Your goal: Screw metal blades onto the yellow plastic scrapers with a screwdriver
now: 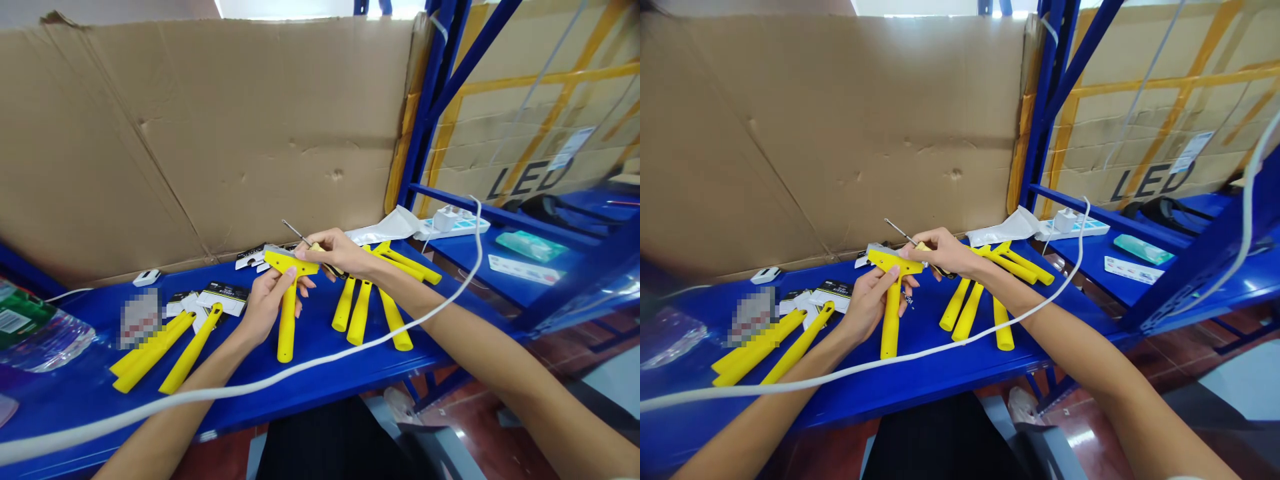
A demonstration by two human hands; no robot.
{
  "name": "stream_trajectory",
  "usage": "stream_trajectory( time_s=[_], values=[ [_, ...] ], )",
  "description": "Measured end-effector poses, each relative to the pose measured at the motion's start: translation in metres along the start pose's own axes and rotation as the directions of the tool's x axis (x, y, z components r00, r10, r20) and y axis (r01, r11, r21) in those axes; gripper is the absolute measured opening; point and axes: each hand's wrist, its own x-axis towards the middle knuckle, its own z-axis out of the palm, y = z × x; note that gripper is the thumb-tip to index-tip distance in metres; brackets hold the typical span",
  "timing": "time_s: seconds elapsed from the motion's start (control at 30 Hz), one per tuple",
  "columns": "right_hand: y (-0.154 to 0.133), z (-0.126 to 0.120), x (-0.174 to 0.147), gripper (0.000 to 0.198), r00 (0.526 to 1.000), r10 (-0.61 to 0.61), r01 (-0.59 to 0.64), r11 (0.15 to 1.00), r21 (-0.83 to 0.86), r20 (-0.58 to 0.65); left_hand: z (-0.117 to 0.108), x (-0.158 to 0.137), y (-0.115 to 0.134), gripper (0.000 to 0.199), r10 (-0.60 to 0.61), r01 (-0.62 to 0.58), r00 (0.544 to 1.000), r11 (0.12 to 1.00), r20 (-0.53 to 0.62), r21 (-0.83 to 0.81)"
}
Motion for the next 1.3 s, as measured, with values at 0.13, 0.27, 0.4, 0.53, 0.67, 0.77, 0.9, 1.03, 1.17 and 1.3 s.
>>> stream_trajectory(
  time_s=[0.13, 0.27, 0.4, 0.53, 0.67, 0.77, 0.9, 1.03, 1.17, 1.3],
  values=[
    [0.002, -0.002, 0.001, 0.038, 0.999, 0.006, -0.006, 1.000, -0.002, -0.033, -0.001, 0.001, -0.002, 0.041, -0.013, 0.013, 1.000, 1.000, -0.009, -0.007],
    [0.001, -0.002, 0.002, 0.036, 0.999, 0.044, -0.043, 0.999, 0.015, -0.017, 0.000, 0.001, -0.003, 0.041, -0.023, 0.023, 1.000, 0.999, -0.008, -0.022],
    [-0.001, -0.002, 0.001, 0.036, 0.999, 0.046, -0.046, 0.999, 0.022, -0.007, -0.001, 0.000, -0.005, 0.039, -0.010, 0.010, 1.000, 0.999, 0.002, -0.038],
    [-0.002, -0.003, 0.001, 0.037, 0.999, 0.040, -0.040, 0.999, 0.009, -0.002, 0.000, -0.001, -0.006, 0.039, 0.000, 0.001, 1.000, 0.999, 0.007, -0.041],
    [-0.002, -0.005, 0.001, 0.037, 1.000, 0.029, -0.029, 0.999, -0.024, 0.009, 0.001, -0.001, -0.005, 0.037, 0.021, -0.021, 1.000, 0.998, -0.007, -0.053],
    [-0.002, -0.004, 0.001, 0.039, 1.000, 0.009, -0.009, 1.000, -0.012, 0.010, 0.002, 0.001, -0.003, 0.037, 0.037, -0.040, 0.998, 0.997, -0.047, -0.072],
    [-0.004, -0.001, 0.001, 0.039, 1.000, -0.024, 0.025, 0.999, 0.034, -0.015, 0.004, 0.004, -0.001, 0.041, 0.022, -0.030, 0.997, 0.995, -0.080, -0.096],
    [-0.005, 0.001, 0.001, 0.036, 0.998, -0.039, 0.041, 0.997, 0.066, -0.039, 0.006, 0.007, 0.000, 0.047, -0.015, -0.004, 0.992, 0.989, -0.126, -0.151],
    [-0.002, 0.000, 0.002, 0.039, 0.999, -0.003, 0.005, 0.999, 0.037, -0.050, 0.005, 0.007, -0.001, 0.042, -0.002, -0.023, 0.986, 0.989, -0.165, -0.148],
    [0.005, -0.004, 0.005, 0.047, 0.996, 0.081, -0.082, 0.996, -0.036, -0.035, -0.002, 0.011, 0.003, 0.033, 0.064, -0.102, 0.967, 0.985, -0.248, -0.142]
  ],
)
